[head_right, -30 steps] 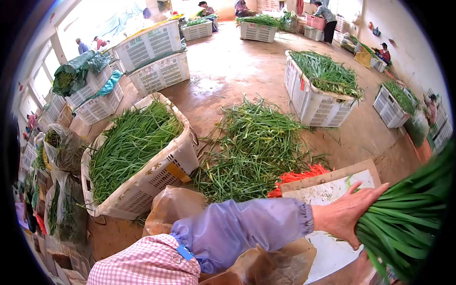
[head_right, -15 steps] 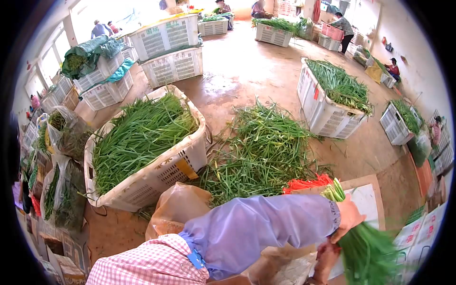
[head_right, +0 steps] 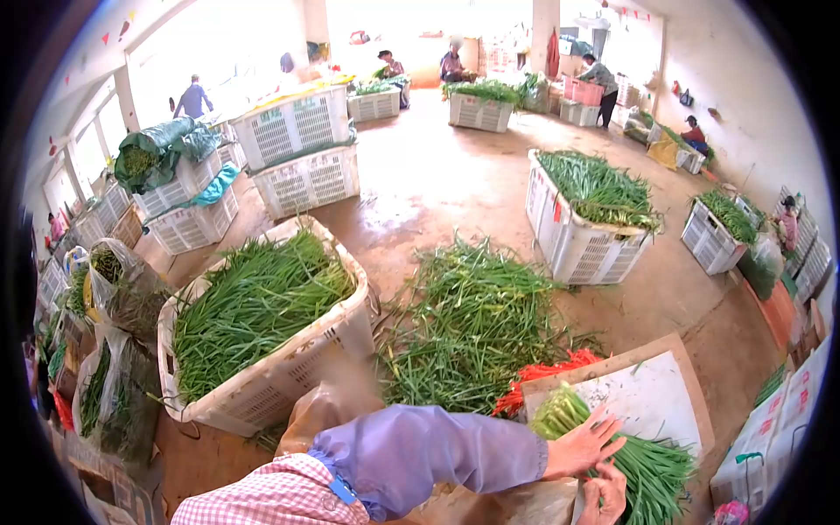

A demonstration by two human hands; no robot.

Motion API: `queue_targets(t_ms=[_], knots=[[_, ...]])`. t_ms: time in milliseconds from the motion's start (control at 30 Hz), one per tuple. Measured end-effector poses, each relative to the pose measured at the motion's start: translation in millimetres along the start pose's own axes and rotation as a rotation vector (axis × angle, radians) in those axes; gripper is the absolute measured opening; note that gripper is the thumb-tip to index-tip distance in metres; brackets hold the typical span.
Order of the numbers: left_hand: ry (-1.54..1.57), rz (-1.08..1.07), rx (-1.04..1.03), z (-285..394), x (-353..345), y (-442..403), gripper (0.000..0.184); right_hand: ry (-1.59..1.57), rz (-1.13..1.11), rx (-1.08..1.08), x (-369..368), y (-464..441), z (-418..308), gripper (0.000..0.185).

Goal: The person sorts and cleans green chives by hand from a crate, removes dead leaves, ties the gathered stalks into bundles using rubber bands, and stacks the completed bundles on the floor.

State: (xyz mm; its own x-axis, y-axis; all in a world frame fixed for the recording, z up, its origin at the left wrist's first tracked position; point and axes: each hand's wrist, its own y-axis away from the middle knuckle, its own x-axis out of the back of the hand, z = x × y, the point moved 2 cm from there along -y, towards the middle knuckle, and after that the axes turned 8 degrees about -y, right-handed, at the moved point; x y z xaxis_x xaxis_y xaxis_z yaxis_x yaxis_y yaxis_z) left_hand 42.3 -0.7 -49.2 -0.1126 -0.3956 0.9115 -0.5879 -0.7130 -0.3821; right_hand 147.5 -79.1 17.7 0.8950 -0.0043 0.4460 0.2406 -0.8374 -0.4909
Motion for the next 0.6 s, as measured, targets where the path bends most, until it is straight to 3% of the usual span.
queue_targets(t_ms=[67, 133, 233, 300, 367, 400, 467, 500, 567, 600], knots=[[0.097, -0.013, 0.033, -10, 4, -2, 0.056, -0.056, 0.096, 0.114, -15, -16, 23, 0.021], [0.112, -0.065, 0.114, -20, 17, -4, 0.067, -0.755, 0.120, -0.377, -18, -25, 36, 0.023], [0.096, -0.037, 0.215, -16, -7, -6, 0.083, -1.026, 0.204, -0.520, -19, -23, 21, 0.024], [0.136, 0.012, 0.185, -25, -12, -7, 0.086, -1.047, 0.279, -0.620, -26, -4, 27, 0.023], [0.149, -0.052, 0.102, -28, 7, -7, 0.086, -0.964, 0.379, -0.536, -26, 34, 58, 0.024], [0.128, -0.072, 0.007, -35, 16, -6, 0.087, -1.110, 0.151, -0.442, -18, 58, 97, 0.020], [0.182, -0.049, -0.037, -45, 16, -4, 0.083, -0.266, 0.128, -0.414, -25, 76, 103, 0.020], [0.280, 0.000, -0.118, -29, 16, -10, 0.079, -0.422, 0.162, -0.552, -31, 77, 89, 0.019], [0.401, 0.034, -0.109, -27, 16, -6, 0.090, -0.734, 0.306, -0.826, -44, 77, 63, 0.019], [0.249, 0.021, -0.099, -33, 22, 2, 0.095, -0.585, 0.180, -0.621, -39, 55, 33, 0.024]])
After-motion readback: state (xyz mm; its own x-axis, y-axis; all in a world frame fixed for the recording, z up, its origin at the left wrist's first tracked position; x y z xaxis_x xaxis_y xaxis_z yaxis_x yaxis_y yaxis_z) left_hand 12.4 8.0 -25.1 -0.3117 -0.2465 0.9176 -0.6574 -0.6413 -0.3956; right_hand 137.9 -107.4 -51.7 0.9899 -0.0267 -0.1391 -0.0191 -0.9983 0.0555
